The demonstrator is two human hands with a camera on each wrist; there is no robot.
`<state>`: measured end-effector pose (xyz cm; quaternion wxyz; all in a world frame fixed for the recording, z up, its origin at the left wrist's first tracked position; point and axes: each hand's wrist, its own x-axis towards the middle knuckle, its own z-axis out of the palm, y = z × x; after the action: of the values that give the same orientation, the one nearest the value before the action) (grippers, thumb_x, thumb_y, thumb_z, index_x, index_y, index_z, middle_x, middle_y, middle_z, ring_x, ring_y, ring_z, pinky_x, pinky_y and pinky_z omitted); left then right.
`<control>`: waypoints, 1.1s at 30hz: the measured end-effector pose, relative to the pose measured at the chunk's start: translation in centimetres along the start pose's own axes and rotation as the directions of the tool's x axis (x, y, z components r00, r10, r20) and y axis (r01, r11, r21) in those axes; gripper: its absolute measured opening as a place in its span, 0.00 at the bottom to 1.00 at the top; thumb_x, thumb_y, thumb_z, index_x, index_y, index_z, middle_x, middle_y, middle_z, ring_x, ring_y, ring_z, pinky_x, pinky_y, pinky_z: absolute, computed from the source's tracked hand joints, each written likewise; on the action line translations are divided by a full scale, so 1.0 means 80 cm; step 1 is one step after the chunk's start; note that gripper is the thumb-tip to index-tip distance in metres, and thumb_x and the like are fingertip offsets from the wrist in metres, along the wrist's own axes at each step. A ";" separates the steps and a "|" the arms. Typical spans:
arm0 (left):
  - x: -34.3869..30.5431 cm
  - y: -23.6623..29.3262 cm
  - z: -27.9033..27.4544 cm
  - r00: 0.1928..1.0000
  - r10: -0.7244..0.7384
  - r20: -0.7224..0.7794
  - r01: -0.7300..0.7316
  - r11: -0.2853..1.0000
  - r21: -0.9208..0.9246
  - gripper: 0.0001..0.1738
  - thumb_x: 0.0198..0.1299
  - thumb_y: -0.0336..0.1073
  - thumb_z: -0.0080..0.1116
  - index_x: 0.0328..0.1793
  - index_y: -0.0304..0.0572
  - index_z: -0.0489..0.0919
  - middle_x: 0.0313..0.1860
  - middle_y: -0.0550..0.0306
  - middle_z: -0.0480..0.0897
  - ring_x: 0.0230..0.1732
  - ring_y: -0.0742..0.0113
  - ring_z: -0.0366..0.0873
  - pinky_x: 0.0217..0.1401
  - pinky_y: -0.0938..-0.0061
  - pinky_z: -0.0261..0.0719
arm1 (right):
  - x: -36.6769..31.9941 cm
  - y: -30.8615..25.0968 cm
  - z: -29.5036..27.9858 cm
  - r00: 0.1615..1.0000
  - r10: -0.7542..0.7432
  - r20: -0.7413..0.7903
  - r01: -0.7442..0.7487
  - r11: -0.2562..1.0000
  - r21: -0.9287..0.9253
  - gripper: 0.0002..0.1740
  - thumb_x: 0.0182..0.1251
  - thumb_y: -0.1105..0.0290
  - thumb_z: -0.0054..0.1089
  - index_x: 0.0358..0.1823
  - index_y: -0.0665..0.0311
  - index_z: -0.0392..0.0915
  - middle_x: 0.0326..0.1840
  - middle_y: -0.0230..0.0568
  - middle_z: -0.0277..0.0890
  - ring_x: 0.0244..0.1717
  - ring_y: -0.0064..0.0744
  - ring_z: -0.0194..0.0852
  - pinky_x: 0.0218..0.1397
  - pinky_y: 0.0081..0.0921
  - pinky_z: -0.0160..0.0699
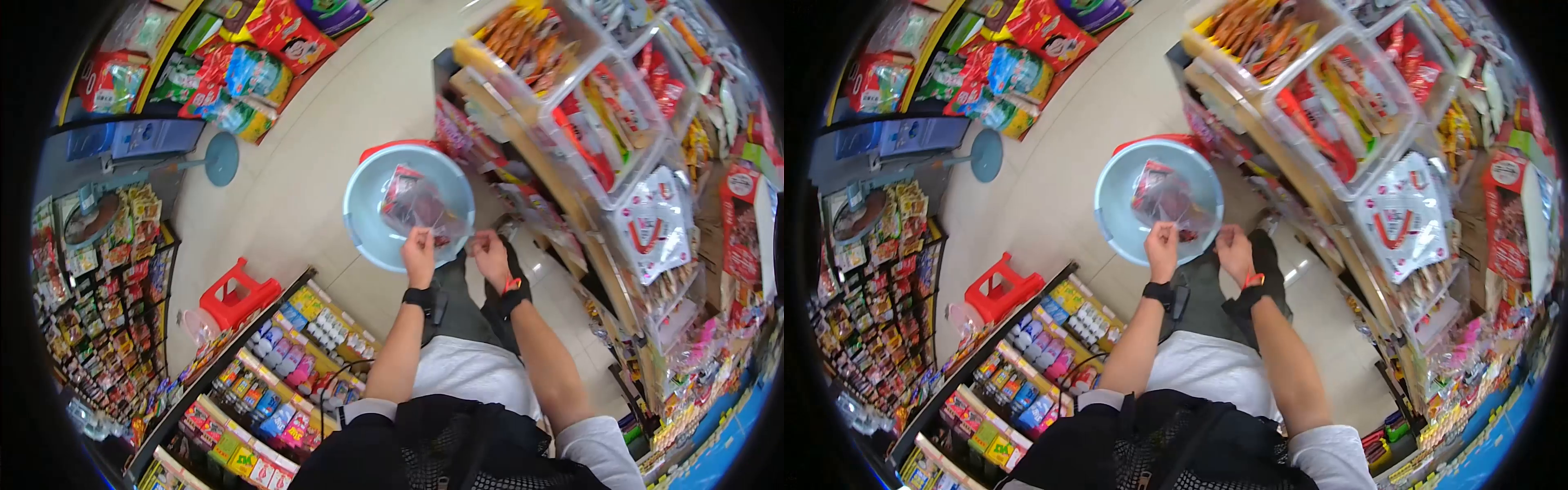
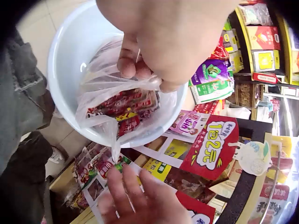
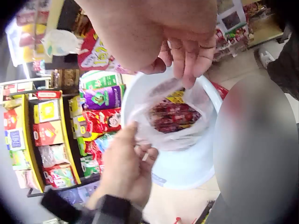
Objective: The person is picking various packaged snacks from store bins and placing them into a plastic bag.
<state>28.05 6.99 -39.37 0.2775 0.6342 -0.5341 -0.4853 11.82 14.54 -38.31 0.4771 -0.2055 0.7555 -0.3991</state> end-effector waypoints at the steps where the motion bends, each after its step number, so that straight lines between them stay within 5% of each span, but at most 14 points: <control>1: -0.001 -0.011 0.004 1.000 -0.014 0.020 0.014 1.000 0.006 0.03 0.67 0.27 0.62 0.41 0.36 0.79 0.23 0.64 0.78 0.25 0.80 0.71 0.28 0.79 0.68 | -0.009 -0.002 -0.026 0.998 -0.009 0.069 0.007 1.000 0.018 0.11 0.69 0.75 0.52 0.49 0.71 0.76 0.35 0.44 0.85 0.36 0.33 0.87 0.40 0.31 0.84; 6: 0.015 -0.090 0.015 0.984 0.028 0.177 -0.024 0.999 -0.024 0.06 0.63 0.33 0.66 0.42 0.40 0.82 0.28 0.58 0.86 0.30 0.74 0.82 0.34 0.72 0.78 | -0.093 -0.075 -0.157 0.990 -0.028 0.135 0.017 0.996 0.083 0.08 0.72 0.75 0.49 0.46 0.69 0.76 0.33 0.37 0.80 0.31 0.25 0.82 0.37 0.24 0.81; 7: 0.020 -0.084 0.009 0.962 0.005 0.272 0.033 0.990 -0.135 0.09 0.64 0.34 0.66 0.47 0.41 0.81 0.30 0.58 0.86 0.30 0.71 0.81 0.35 0.72 0.79 | -0.114 -0.097 -0.183 0.993 -0.008 0.119 -0.005 0.994 0.111 0.08 0.75 0.74 0.49 0.46 0.69 0.76 0.34 0.37 0.80 0.32 0.24 0.81 0.37 0.22 0.80; 8: 0.032 -0.104 0.005 0.932 -0.109 0.345 0.134 0.990 -0.051 0.11 0.65 0.35 0.66 0.50 0.43 0.79 0.30 0.60 0.85 0.28 0.73 0.80 0.30 0.74 0.78 | -0.136 -0.125 -0.207 0.994 0.006 0.106 -0.022 0.989 0.147 0.07 0.78 0.72 0.50 0.47 0.68 0.75 0.36 0.36 0.80 0.33 0.23 0.79 0.38 0.21 0.79; 9: 0.036 -0.074 -0.008 0.870 -0.219 0.441 0.273 0.960 -0.061 0.12 0.66 0.35 0.66 0.52 0.45 0.77 0.30 0.61 0.84 0.24 0.76 0.77 0.24 0.77 0.74 | -0.158 -0.158 -0.229 0.999 0.029 0.045 -0.036 0.986 0.164 0.07 0.78 0.72 0.51 0.46 0.68 0.75 0.35 0.35 0.79 0.32 0.22 0.78 0.38 0.21 0.79; 12: 0.050 -0.066 -0.030 0.846 -0.238 0.477 0.264 0.964 0.012 0.16 0.69 0.39 0.63 0.57 0.47 0.73 0.30 0.59 0.82 0.21 0.69 0.80 0.16 0.75 0.75 | -0.211 -0.215 -0.292 0.966 -0.147 -0.212 0.205 0.938 0.280 0.05 0.76 0.74 0.53 0.46 0.68 0.76 0.33 0.34 0.78 0.30 0.20 0.77 0.35 0.20 0.78; 14: 0.052 -0.058 -0.046 0.852 -0.260 0.455 0.293 0.956 -0.002 0.17 0.69 0.34 0.57 0.61 0.47 0.68 0.37 0.50 0.83 0.24 0.58 0.85 0.16 0.70 0.79 | -0.235 -0.256 -0.339 0.857 -0.283 -0.431 0.348 0.934 0.080 0.05 0.73 0.76 0.56 0.46 0.68 0.76 0.33 0.34 0.78 0.30 0.19 0.76 0.36 0.20 0.77; 17: 0.050 -0.059 -0.065 0.864 -0.329 0.381 0.361 0.932 -0.013 0.13 0.70 0.32 0.53 0.57 0.46 0.66 0.42 0.47 0.84 0.25 0.54 0.86 0.17 0.66 0.81 | -0.248 -0.318 -0.419 0.486 -0.532 -0.693 0.345 0.846 -0.407 0.10 0.65 0.80 0.60 0.47 0.66 0.77 0.39 0.36 0.80 0.38 0.25 0.79 0.41 0.23 0.77; 21: 0.028 -0.065 -0.079 0.800 -0.535 0.271 0.562 0.827 -0.029 0.14 0.72 0.39 0.53 0.57 0.44 0.67 0.42 0.47 0.82 0.30 0.46 0.88 0.22 0.59 0.85 | -0.242 -0.389 -0.514 0.128 -0.830 -0.543 0.052 0.552 -0.832 0.17 0.57 0.79 0.66 0.48 0.61 0.79 0.48 0.37 0.79 0.55 0.38 0.75 0.58 0.35 0.73; 23: 0.010 -0.057 -0.078 0.788 -0.497 0.364 0.500 0.861 0.095 0.16 0.73 0.40 0.54 0.59 0.41 0.68 0.46 0.44 0.81 0.39 0.41 0.88 0.31 0.54 0.88 | -0.229 -0.382 -0.554 0.233 -0.848 -0.476 0.009 0.491 -0.871 0.18 0.55 0.77 0.68 0.49 0.60 0.80 0.49 0.36 0.79 0.58 0.40 0.72 0.62 0.38 0.68; 25: -0.010 -0.045 -0.062 0.747 -0.548 0.377 0.578 0.815 0.041 0.13 0.70 0.37 0.58 0.53 0.42 0.69 0.41 0.45 0.82 0.35 0.44 0.89 0.26 0.56 0.88 | -0.217 -0.366 -0.590 0.361 -0.832 -0.422 0.019 0.459 -0.888 0.18 0.55 0.76 0.68 0.48 0.57 0.82 0.43 0.34 0.79 0.55 0.38 0.73 0.60 0.38 0.66; 29: -0.059 -0.009 -0.023 0.743 -0.523 0.418 0.510 0.847 0.151 0.11 0.70 0.37 0.56 0.53 0.40 0.73 0.37 0.48 0.83 0.32 0.55 0.87 0.28 0.59 0.89 | -0.232 -0.357 -0.632 0.349 -0.859 -0.376 0.002 0.402 -0.916 0.16 0.54 0.79 0.65 0.45 0.57 0.84 0.34 0.31 0.77 0.46 0.36 0.72 0.55 0.37 0.66; 33: -0.100 0.031 0.023 0.789 -0.433 0.436 0.353 0.900 0.256 0.09 0.69 0.36 0.57 0.51 0.42 0.77 0.35 0.52 0.83 0.27 0.65 0.82 0.24 0.68 0.82 | -0.250 -0.345 -0.660 0.388 -0.848 -0.360 0.005 0.392 -0.920 0.18 0.55 0.81 0.62 0.48 0.58 0.84 0.35 0.32 0.76 0.46 0.37 0.72 0.55 0.37 0.66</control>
<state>25.72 14.19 -35.37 -0.0237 0.6106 -0.4792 -0.6300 -27.65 33.40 6.83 -0.2324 -0.4094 0.8652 -0.1726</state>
